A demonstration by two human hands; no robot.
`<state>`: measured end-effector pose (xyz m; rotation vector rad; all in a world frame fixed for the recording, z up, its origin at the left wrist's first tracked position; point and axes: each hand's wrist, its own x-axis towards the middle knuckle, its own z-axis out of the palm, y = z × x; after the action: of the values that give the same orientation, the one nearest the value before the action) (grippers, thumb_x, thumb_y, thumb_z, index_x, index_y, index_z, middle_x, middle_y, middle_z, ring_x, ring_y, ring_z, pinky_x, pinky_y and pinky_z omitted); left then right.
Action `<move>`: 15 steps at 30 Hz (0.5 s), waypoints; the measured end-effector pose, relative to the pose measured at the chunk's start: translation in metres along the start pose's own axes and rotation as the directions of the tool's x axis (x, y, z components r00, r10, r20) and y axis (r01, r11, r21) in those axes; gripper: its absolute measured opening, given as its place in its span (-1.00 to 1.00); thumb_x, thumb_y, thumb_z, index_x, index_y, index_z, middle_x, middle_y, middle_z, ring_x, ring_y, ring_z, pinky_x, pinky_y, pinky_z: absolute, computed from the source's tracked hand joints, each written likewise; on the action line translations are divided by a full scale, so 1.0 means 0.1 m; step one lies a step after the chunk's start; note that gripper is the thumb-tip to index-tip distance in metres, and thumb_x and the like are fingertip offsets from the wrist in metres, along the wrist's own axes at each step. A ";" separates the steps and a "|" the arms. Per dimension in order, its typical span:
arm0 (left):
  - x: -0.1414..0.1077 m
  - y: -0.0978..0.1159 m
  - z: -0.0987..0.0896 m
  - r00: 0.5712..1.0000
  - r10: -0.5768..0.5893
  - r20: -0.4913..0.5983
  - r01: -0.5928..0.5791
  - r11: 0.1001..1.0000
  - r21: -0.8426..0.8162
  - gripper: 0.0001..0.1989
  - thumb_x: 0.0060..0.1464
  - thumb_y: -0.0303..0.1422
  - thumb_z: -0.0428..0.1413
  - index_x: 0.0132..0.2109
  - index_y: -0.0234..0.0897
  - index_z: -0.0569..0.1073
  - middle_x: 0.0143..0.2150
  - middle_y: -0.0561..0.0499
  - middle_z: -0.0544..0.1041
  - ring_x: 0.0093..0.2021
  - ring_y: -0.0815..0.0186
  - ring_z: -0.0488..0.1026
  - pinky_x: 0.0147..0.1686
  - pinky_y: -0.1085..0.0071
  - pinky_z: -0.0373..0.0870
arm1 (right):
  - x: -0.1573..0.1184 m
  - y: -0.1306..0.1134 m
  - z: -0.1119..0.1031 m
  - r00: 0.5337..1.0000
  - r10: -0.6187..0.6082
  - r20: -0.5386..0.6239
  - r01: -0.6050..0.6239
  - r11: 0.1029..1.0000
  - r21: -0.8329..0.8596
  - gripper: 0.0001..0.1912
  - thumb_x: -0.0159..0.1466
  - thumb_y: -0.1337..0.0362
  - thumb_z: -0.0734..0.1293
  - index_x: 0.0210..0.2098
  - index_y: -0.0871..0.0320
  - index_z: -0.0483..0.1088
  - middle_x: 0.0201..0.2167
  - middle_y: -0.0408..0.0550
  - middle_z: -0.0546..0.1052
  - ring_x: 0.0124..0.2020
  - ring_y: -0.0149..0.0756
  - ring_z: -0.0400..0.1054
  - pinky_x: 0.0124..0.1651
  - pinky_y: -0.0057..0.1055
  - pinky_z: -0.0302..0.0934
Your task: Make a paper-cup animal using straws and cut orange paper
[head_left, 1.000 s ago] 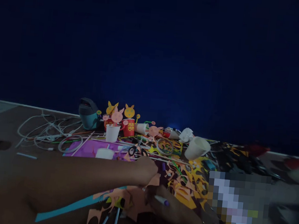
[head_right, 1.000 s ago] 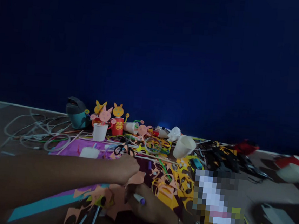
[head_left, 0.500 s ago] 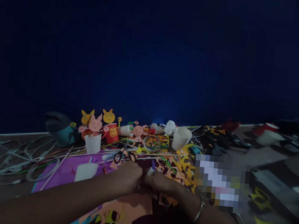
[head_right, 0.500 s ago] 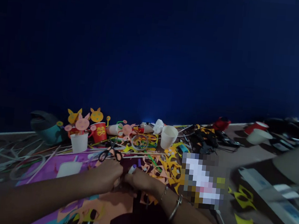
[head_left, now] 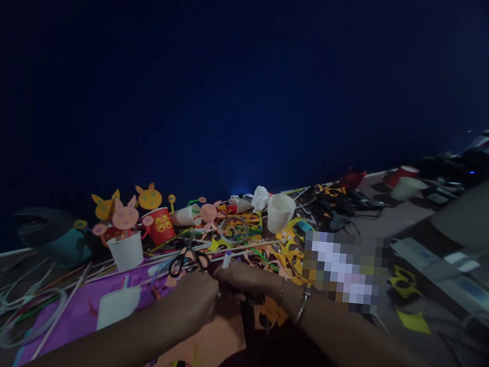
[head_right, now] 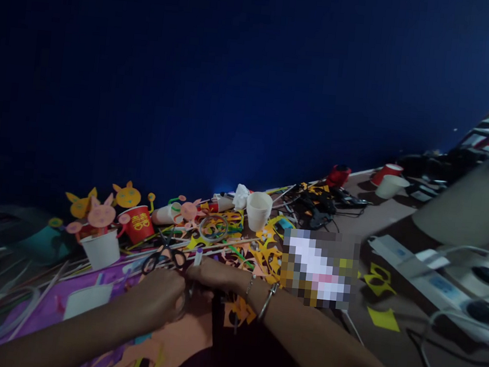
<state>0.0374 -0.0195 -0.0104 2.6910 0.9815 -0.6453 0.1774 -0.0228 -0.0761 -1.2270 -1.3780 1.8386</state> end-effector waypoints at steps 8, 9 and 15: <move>-0.02 0.05 0.02 0.997 -0.063 -0.051 0.066 0.996 0.058 -0.81 -0.03 -0.48 0.02 -0.31 -0.31 0.54 -0.33 -0.17 0.59 -0.28 0.14 0.53 -0.31 0.40 0.35 | 0.07 -0.01 0.03 0.996 -0.035 -0.085 0.041 0.996 0.080 -0.81 0.04 0.44 0.19 -0.67 0.22 0.29 -0.82 -0.28 0.28 -0.80 -0.56 0.07 -0.72 -0.63 -0.05; -0.02 0.04 0.03 0.997 -0.067 -0.050 0.070 0.996 0.061 -0.80 -0.03 -0.49 0.02 -0.31 -0.32 0.54 -0.33 -0.18 0.59 -0.28 0.14 0.54 -0.32 0.40 0.35 | 0.07 -0.01 0.03 0.994 -0.044 -0.101 0.054 0.994 0.097 -0.81 0.04 0.43 0.19 -0.68 0.21 0.28 -0.84 -0.30 0.26 -0.81 -0.56 0.04 -0.74 -0.62 -0.09; -0.06 -0.03 0.12 0.997 -0.069 -0.037 0.071 0.996 0.058 -0.82 -0.08 -0.50 0.04 -0.37 -0.30 0.55 -0.35 -0.17 0.60 -0.32 0.12 0.54 -0.40 0.40 0.34 | -0.04 -0.09 -0.02 0.982 -0.097 -0.160 0.126 0.975 0.184 -0.81 0.05 0.32 0.19 -0.68 0.16 0.23 -0.93 -0.33 0.16 -0.89 -0.54 -0.07 -0.79 -0.56 -0.25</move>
<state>0.0269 -0.0244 -0.0181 2.7388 1.0864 -0.6535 0.1800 -0.0221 -0.0664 -1.1386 -1.1339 1.7208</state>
